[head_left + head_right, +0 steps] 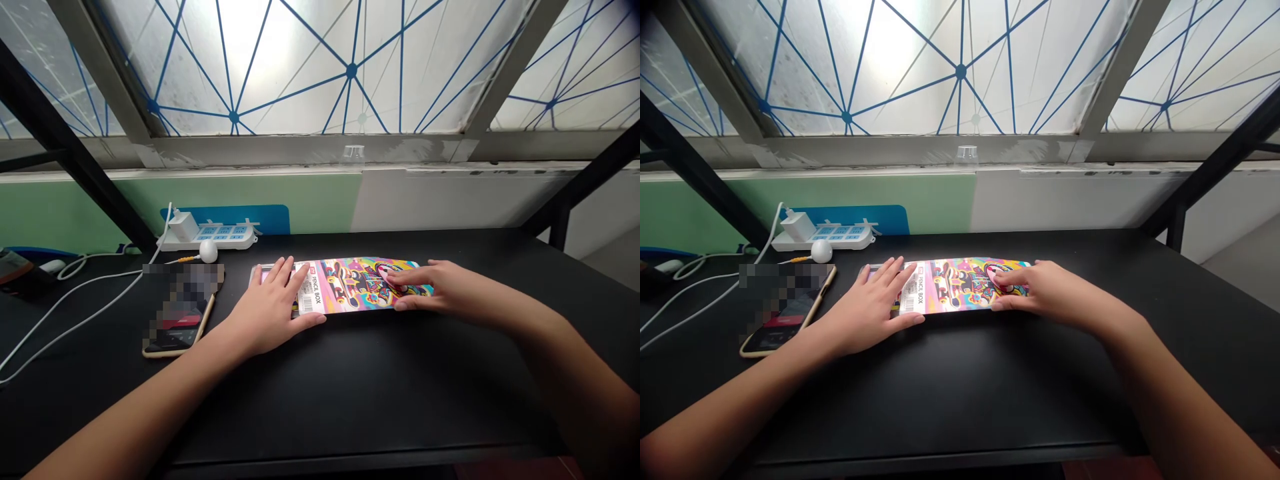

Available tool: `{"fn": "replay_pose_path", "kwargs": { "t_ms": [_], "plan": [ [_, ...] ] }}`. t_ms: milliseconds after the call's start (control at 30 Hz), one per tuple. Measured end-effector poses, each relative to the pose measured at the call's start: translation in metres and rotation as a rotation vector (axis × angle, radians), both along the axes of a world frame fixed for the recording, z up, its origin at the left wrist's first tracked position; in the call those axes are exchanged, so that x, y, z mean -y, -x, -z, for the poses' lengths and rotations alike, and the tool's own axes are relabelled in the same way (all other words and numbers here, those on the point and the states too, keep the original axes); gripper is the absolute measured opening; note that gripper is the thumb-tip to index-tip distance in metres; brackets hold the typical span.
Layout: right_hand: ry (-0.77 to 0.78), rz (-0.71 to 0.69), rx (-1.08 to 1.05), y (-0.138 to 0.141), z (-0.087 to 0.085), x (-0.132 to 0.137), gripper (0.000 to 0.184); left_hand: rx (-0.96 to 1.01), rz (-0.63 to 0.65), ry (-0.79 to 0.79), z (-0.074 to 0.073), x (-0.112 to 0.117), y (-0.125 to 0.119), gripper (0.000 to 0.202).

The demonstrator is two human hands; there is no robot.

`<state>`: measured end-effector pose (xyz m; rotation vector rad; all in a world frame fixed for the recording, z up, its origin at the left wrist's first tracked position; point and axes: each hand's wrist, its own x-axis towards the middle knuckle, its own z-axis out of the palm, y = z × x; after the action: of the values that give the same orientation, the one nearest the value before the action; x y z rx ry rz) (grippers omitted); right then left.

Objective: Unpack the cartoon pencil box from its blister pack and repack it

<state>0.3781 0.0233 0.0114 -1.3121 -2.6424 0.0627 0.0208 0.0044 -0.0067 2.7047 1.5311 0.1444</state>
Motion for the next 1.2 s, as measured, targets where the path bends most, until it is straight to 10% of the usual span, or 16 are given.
{"fn": "replay_pose_path", "kwargs": {
  "t_ms": [133,333,733,1033,1200],
  "plan": [
    [-0.201,0.02,-0.034,0.031,0.012,0.005,0.058,-0.003,-0.013,0.004,0.0,0.0,0.0,0.092],
    [-0.112,-0.172,0.036,0.087,0.027,0.023,0.081,-0.018,-0.018,0.015,0.001,0.0,-0.001,0.092],
    [0.138,-0.026,0.021,0.018,-0.001,0.005,0.051,-0.063,-0.019,0.015,-0.003,0.0,0.0,0.091],
    [0.036,-0.069,0.02,0.06,0.022,0.011,0.078,-0.053,-0.011,0.007,-0.003,-0.001,0.002,0.086],
    [0.011,-0.074,0.074,0.054,0.028,0.006,0.056,-0.041,-0.052,0.071,-0.011,-0.01,0.014,0.066]
  ]
}}
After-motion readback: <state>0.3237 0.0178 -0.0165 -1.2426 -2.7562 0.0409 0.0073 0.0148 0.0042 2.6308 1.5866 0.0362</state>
